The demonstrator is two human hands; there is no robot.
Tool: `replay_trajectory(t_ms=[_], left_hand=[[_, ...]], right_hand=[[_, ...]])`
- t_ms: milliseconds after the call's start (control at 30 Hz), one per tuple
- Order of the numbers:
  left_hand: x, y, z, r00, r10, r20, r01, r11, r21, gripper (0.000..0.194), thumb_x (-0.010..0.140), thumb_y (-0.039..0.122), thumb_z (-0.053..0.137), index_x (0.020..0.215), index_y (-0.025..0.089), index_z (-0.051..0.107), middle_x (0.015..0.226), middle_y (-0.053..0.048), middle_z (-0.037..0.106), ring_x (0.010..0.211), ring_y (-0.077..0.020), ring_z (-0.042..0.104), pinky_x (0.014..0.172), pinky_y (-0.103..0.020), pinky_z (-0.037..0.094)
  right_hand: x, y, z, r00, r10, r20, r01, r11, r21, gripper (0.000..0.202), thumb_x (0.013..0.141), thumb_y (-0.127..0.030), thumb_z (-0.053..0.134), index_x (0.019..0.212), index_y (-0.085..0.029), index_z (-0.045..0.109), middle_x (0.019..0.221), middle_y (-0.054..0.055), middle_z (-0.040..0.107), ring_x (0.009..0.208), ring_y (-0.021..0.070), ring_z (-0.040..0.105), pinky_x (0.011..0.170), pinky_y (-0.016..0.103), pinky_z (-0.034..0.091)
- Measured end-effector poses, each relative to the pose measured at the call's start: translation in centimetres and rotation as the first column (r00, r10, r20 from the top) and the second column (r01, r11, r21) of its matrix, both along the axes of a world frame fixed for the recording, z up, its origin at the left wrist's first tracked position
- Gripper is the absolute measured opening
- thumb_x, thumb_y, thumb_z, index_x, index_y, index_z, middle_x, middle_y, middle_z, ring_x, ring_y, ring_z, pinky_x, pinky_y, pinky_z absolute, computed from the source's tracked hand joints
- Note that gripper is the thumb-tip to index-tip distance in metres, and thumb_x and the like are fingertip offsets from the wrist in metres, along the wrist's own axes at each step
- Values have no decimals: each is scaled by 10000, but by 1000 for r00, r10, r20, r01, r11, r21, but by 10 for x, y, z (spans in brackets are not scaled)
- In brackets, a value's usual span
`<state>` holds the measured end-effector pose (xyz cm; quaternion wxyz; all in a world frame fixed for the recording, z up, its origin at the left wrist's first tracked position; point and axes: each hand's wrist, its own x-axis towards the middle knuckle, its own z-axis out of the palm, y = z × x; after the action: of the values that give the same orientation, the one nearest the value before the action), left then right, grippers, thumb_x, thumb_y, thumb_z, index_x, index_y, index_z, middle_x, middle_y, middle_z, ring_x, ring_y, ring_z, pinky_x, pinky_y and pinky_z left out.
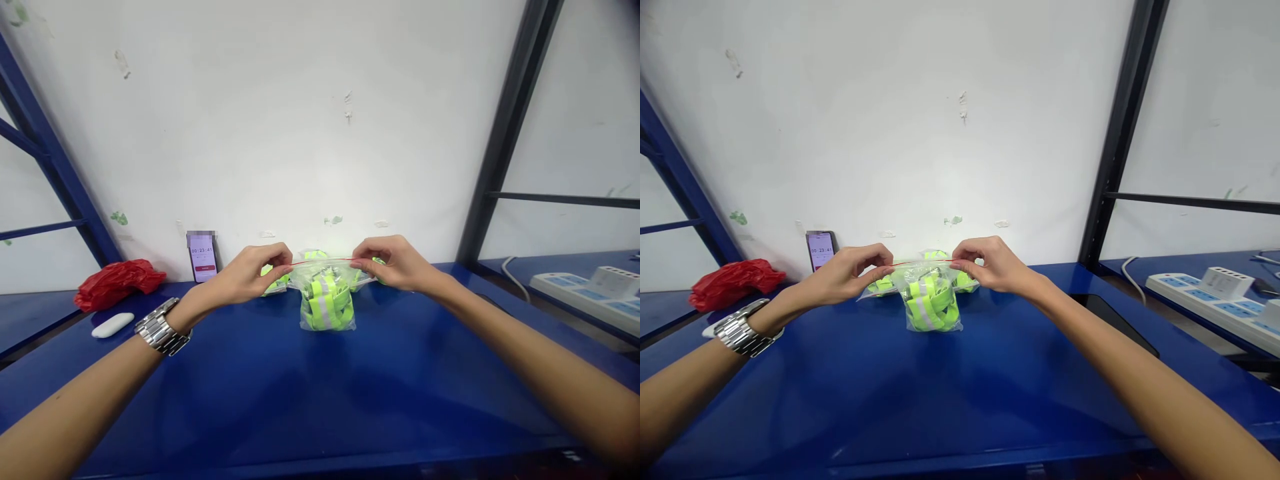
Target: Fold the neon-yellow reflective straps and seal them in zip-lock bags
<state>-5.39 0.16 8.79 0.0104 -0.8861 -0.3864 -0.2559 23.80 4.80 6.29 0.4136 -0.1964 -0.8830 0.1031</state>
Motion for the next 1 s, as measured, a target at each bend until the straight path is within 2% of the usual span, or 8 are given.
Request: replay_trajectory(t_ms=[67, 167, 300, 400, 533, 667, 867, 1000], left_hand=[[0, 0, -4, 1000, 9, -16, -8, 998, 61, 141, 934, 303, 474, 911, 193, 559, 787, 3, 608, 684, -112, 544, 652, -237, 424], [0, 2, -8, 1000, -14, -15, 15, 997, 76, 187, 934, 264, 462, 1106, 209, 514, 831, 0, 629, 743, -121, 587, 698, -243, 447], [-1, 4, -12, 997, -22, -74, 26, 998, 51, 299, 944, 251, 425, 1240, 213, 446, 861, -16, 640, 776, -136, 604, 723, -259, 460], [-1, 5, -14, 992, -11, -126, 21, 997, 73, 248, 948, 260, 401, 1164, 184, 497, 859, -39, 621, 750, -148, 579, 687, -268, 451], [-3, 4, -16, 983, -27, -182, 50, 991, 122, 181, 961, 231, 367, 963, 165, 536, 850, -53, 564, 722, -147, 526, 655, -264, 418], [-2, -2, -16, 977, -41, -207, 70, 989, 134, 176, 974, 208, 338, 957, 166, 507, 832, -45, 521, 697, -143, 481, 649, -270, 394], [0, -2, -19, 976, -48, -214, 83, 984, 159, 182, 974, 205, 323, 934, 164, 496, 821, -45, 493, 685, -148, 463, 638, -279, 377], [0, 1, -22, 987, -38, -158, 53, 994, 95, 189, 971, 233, 358, 921, 168, 528, 825, -39, 531, 697, -142, 485, 656, -272, 395]], right_hand=[[0, 2, -3, 1000, 8, -14, -8, 1000, 17, 161, 867, -305, 608, 946, -170, 647, 681, 13, 655, 604, 123, 580, 557, 246, 435], [0, 5, -7, 999, -14, 44, 12, 998, 62, 265, 877, -272, 593, 1118, -164, 609, 661, 2, 645, 582, 123, 571, 571, 249, 438], [0, 6, -8, 976, -111, 190, 77, 981, 180, 161, 898, -221, 535, 987, -153, 649, 740, 44, 655, 642, 141, 576, 600, 263, 423], [-1, 4, -7, 958, -132, 255, 81, 976, 200, 145, 908, -201, 494, 853, -151, 619, 736, 50, 623, 637, 136, 537, 581, 256, 393], [-1, 1, -7, 953, -117, 279, 77, 985, 152, 119, 911, -203, 481, 840, -161, 567, 731, 40, 598, 611, 127, 502, 560, 254, 356], [-1, -2, -6, 952, -92, 291, 60, 991, 118, 116, 913, -216, 473, 837, -169, 547, 724, 35, 590, 594, 126, 477, 548, 262, 325], [-4, -4, -7, 954, -110, 280, 62, 983, 175, 86, 875, -181, 491, 808, -160, 540, 679, 23, 562, 568, 123, 446, 540, 267, 297], [-3, -4, -9, 951, -111, 288, 75, 988, 134, 114, 895, -211, 479, 836, -155, 559, 703, 32, 580, 592, 128, 468, 556, 268, 313]])
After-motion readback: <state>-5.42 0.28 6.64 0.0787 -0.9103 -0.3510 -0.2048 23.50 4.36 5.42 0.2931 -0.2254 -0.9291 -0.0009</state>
